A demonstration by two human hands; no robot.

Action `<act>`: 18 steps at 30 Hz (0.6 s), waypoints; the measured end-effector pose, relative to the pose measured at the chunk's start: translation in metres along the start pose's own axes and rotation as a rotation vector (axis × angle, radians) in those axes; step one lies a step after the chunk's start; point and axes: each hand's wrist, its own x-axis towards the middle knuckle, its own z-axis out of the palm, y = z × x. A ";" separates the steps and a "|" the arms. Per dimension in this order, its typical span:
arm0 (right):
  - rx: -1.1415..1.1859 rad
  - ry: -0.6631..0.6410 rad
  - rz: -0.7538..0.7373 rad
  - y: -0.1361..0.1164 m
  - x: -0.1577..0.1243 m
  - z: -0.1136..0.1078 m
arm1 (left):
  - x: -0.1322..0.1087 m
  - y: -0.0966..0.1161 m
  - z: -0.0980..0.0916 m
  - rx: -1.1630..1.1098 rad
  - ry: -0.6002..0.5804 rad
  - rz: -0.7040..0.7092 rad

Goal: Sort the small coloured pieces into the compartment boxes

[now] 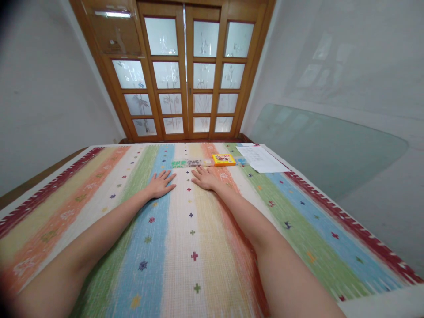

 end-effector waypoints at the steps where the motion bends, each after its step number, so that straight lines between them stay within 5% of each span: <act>1: -0.001 0.000 -0.001 0.000 0.000 0.000 | 0.000 0.000 0.000 0.000 0.001 -0.002; 11: -0.004 0.043 -0.009 -0.004 -0.005 0.002 | -0.005 0.005 -0.006 -0.011 0.012 -0.002; 18: 0.014 0.066 -0.002 -0.028 -0.019 0.007 | -0.009 0.005 -0.008 -0.009 0.057 0.063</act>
